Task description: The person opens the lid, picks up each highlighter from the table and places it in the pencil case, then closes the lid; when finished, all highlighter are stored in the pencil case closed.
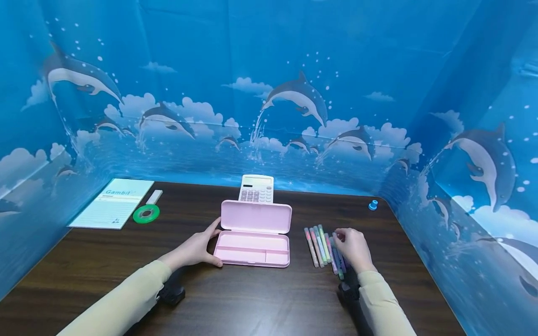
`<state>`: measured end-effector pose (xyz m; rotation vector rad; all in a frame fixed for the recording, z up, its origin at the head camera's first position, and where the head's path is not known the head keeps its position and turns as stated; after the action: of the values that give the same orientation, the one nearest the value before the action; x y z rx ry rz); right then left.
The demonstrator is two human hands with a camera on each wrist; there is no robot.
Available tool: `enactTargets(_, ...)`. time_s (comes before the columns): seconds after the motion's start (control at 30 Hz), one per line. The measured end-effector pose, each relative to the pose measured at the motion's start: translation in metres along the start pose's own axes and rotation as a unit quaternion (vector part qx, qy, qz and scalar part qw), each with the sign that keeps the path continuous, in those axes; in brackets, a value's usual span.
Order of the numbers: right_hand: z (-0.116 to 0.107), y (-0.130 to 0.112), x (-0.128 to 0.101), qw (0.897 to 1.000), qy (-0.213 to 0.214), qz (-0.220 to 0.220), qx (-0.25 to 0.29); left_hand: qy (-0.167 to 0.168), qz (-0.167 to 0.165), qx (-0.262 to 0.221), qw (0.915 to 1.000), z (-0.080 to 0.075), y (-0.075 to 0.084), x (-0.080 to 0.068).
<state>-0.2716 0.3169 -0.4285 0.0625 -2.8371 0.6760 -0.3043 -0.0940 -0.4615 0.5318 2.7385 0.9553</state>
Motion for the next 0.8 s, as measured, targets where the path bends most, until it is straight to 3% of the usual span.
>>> enactTargets(0.37, 0.003, 0.03, -0.009, 0.995, -0.075, 0.059, -0.015, -0.001, 0.002, -0.006, 1.0, -0.001, -0.001, -0.002)
enactTargets(0.8, 0.002, 0.036, -0.008, 0.993, -0.078, 0.083, -0.017, -0.007, 0.002, -0.013, 0.9999, -0.002, 0.002, -0.001)
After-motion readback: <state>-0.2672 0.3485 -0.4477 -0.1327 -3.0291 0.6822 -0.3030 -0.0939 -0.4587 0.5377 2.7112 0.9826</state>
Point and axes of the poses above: each hand's wrist, its own x-axis towards the middle knuckle, its own z-axis out of the palm, y = z × x, the point moved 5 cm from there along x, towards the middle knuckle, and after that the axes turned 3 degrees about -z, right-handed, at the moved point
